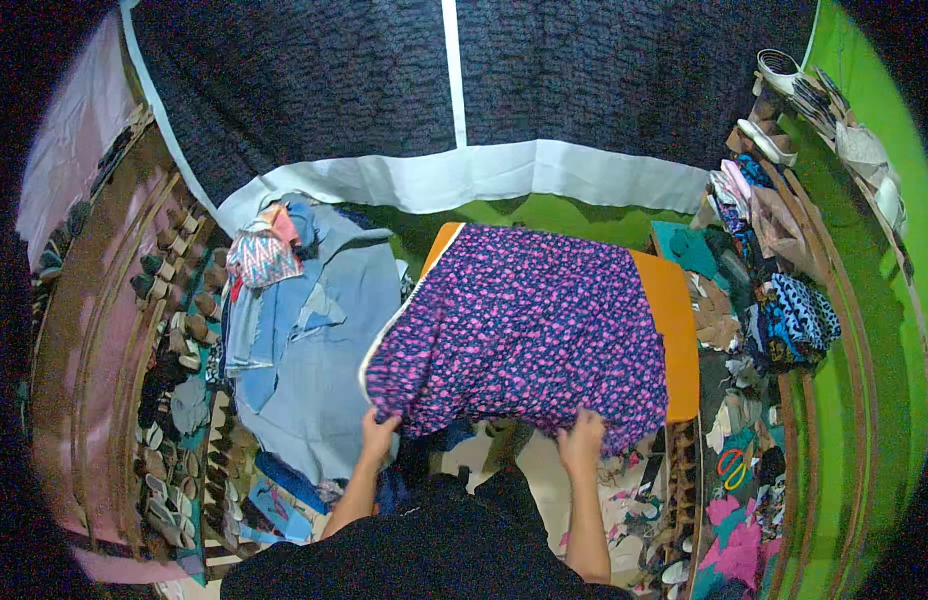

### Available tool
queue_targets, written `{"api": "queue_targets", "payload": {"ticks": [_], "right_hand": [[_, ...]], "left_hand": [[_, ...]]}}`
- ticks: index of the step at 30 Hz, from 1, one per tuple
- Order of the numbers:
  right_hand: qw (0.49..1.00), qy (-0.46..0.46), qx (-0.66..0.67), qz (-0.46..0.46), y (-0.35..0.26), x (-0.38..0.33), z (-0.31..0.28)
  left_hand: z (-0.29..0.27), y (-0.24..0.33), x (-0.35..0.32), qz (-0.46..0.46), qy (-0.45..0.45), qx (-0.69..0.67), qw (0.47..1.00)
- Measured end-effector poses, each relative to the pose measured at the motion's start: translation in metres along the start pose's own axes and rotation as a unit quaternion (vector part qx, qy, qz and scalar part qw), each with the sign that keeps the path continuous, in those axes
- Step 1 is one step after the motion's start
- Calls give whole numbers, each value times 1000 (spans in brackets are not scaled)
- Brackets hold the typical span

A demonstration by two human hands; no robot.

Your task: The person is folding different pieces of patterned fabric on an orange table and placing the folded bundles onto a wooden shelf.

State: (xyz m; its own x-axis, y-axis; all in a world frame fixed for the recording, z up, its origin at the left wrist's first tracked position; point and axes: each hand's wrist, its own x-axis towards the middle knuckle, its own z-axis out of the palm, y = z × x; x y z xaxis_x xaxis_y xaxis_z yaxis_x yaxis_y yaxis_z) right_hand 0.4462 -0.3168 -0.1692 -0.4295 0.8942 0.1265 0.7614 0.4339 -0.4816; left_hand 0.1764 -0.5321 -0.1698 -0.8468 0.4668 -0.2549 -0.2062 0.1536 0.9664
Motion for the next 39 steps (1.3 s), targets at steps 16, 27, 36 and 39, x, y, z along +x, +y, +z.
{"api": "queue_targets", "payload": {"ticks": [16, 27, 36, 39], "right_hand": [[753, -239, 280, -546, -220, 11, 13], [738, -436, 272, -437, -247, -2, -11], [645, -294, 359, -607, -281, 12, -62], [660, -296, 390, -570, -292, 2, -85]], "left_hand": [[-72, 91, -66, 241, -120, -44, 962], [-86, 140, -63, 141, -251, 182, 940], [-103, 189, -77, 230, -258, -22, 938], [-127, 212, -79, 315, -236, 42, 919]]}}
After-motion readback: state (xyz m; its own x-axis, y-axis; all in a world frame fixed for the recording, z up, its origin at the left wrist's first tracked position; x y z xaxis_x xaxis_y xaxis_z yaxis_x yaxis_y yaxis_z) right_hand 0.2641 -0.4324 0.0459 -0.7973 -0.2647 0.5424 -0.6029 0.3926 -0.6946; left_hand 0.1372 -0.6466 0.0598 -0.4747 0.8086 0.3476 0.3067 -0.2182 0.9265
